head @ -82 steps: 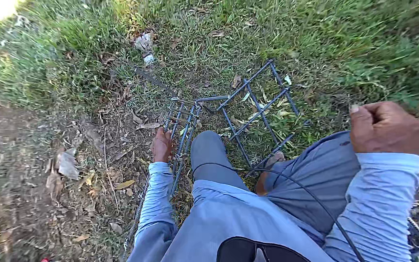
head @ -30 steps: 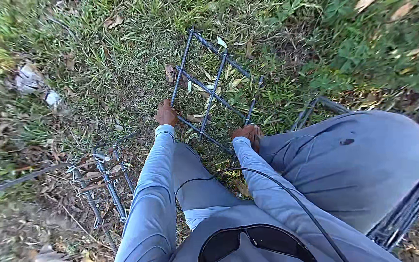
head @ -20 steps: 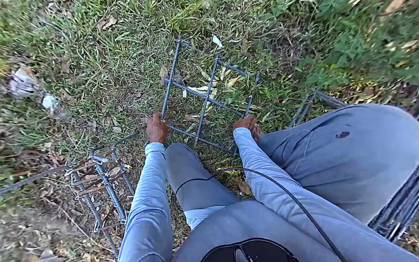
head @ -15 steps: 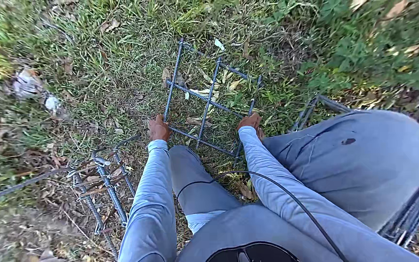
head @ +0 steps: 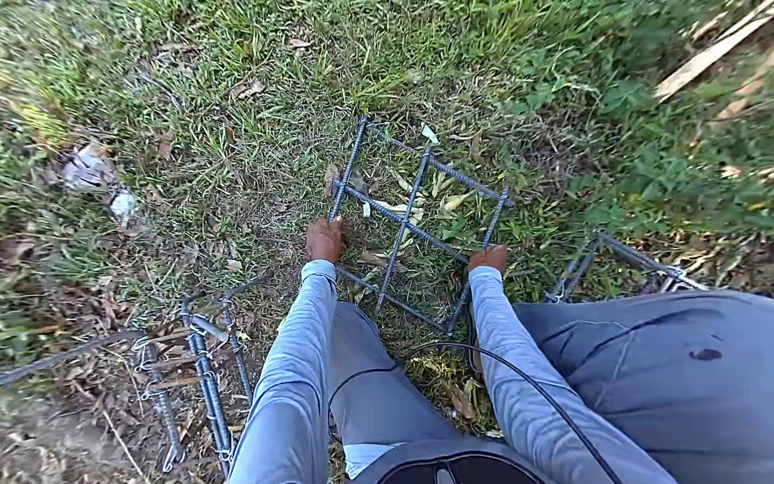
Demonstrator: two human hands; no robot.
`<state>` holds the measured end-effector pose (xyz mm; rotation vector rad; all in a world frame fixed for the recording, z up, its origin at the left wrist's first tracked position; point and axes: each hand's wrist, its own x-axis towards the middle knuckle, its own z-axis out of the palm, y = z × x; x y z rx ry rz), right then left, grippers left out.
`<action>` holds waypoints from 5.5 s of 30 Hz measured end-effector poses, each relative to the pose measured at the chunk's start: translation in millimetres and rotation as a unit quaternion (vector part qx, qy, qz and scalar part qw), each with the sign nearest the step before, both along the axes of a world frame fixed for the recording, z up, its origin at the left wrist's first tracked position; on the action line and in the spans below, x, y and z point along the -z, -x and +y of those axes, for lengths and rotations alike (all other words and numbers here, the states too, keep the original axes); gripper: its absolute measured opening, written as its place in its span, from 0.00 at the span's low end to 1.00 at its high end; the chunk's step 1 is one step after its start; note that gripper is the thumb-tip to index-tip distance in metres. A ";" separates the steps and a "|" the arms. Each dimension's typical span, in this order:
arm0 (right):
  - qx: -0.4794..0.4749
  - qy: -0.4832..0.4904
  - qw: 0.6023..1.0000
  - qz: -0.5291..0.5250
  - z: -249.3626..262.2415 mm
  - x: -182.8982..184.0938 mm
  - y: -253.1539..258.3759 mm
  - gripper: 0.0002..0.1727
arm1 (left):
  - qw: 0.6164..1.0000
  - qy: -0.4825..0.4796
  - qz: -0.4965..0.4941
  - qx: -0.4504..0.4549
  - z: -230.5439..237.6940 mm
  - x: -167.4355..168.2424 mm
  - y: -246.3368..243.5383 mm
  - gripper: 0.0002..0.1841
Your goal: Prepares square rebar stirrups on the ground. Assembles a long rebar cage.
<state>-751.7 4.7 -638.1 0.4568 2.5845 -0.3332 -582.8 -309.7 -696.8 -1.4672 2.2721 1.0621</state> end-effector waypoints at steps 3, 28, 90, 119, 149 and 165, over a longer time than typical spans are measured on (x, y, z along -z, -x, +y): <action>0.016 0.013 0.999 0.047 -4.8 -12.9 -11.1 0.22 | 0.999 0.035 0.019 0.009 2.8 -4.6 -8.1 0.30; -0.184 0.011 0.982 -0.025 -122.4 33.8 45.0 0.28 | 0.978 0.180 -0.027 -0.106 18.0 64.9 -125.8 0.32; -0.220 -0.032 0.973 -0.062 -37.6 -66.2 -29.6 0.22 | 0.986 0.048 -0.033 -0.158 9.2 37.1 -102.0 0.27; -0.328 0.282 0.898 0.078 -195.4 -241.1 -36.5 0.22 | 0.956 -0.085 0.126 -0.249 -5.3 27.5 -94.4 0.28; -0.102 0.320 0.941 -0.043 -70.6 -30.1 -4.5 0.26 | 0.991 0.038 0.001 -0.131 -19.8 58.3 -126.3 0.25; -0.255 0.062 0.963 -0.063 -55.6 27.0 -0.4 0.27 | 0.987 0.035 -0.129 -0.085 -26.0 28.8 -110.8 0.32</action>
